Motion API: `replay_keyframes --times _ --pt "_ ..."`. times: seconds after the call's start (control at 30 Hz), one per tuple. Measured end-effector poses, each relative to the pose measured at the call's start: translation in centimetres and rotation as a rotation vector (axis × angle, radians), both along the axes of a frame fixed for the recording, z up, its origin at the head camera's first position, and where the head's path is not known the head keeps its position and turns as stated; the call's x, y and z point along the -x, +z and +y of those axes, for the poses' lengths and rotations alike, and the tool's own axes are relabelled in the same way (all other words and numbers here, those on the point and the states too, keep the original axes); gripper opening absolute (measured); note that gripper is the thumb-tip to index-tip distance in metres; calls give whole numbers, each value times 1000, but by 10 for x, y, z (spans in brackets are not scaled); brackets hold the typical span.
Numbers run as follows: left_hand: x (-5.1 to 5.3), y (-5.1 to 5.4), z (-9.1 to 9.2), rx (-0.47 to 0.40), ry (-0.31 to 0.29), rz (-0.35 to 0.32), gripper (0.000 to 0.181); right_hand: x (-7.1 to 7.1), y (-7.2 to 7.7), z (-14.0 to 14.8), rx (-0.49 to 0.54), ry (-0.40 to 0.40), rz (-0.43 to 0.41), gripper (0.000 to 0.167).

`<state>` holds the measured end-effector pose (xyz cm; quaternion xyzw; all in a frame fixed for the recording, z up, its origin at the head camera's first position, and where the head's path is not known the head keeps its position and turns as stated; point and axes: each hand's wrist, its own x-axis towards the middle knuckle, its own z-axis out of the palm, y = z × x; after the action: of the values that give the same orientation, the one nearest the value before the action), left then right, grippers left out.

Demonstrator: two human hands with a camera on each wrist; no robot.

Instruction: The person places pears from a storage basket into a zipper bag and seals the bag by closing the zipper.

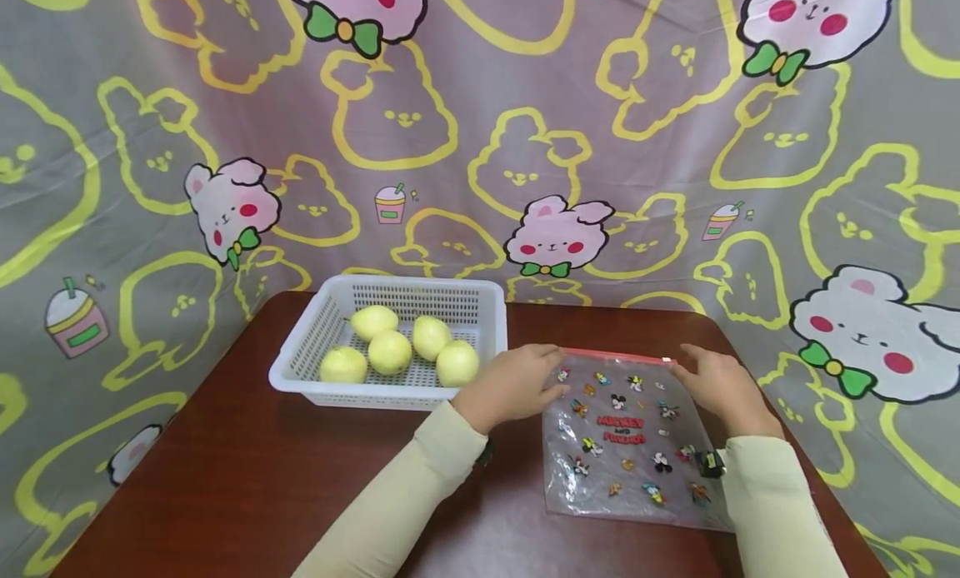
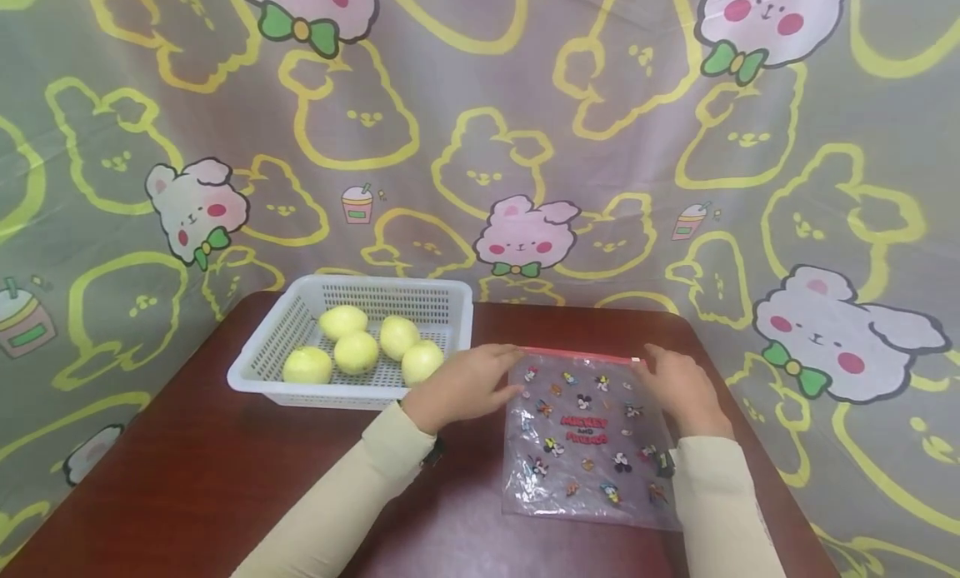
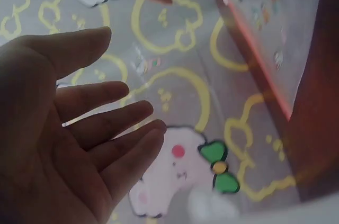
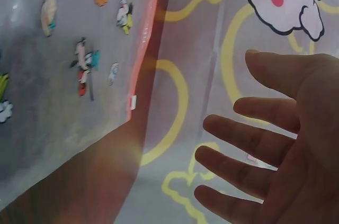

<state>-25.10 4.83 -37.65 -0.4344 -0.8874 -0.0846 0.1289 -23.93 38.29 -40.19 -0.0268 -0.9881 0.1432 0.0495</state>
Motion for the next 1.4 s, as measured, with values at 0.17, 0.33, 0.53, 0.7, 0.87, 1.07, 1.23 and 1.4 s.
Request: replay_keyframes --times 0.17,0.33,0.53,0.7,0.87,1.07,1.23,1.4 --pt "-7 -21 16 0 67 13 51 -6 -8 6 8 11 -110 77" --pt "-13 -40 27 31 186 -26 58 -10 -15 9 50 -4 -205 82" --pt "-10 -54 30 43 273 -95 67 -10 -20 11 69 -32 -244 88" --pt "-11 -63 35 70 334 -159 73 -12 -25 14 107 -54 -305 96" --pt "-12 -68 41 140 403 -214 80 -12 -31 17 127 -66 -347 100" --pt "-13 -70 43 183 449 -226 80 -10 -33 20 38 -54 -358 88" --pt "-11 -74 45 207 473 -216 78 -9 -36 23 28 -66 -380 73" --pt "-7 -79 47 233 514 -213 81 -12 -38 23 98 -79 -398 66"
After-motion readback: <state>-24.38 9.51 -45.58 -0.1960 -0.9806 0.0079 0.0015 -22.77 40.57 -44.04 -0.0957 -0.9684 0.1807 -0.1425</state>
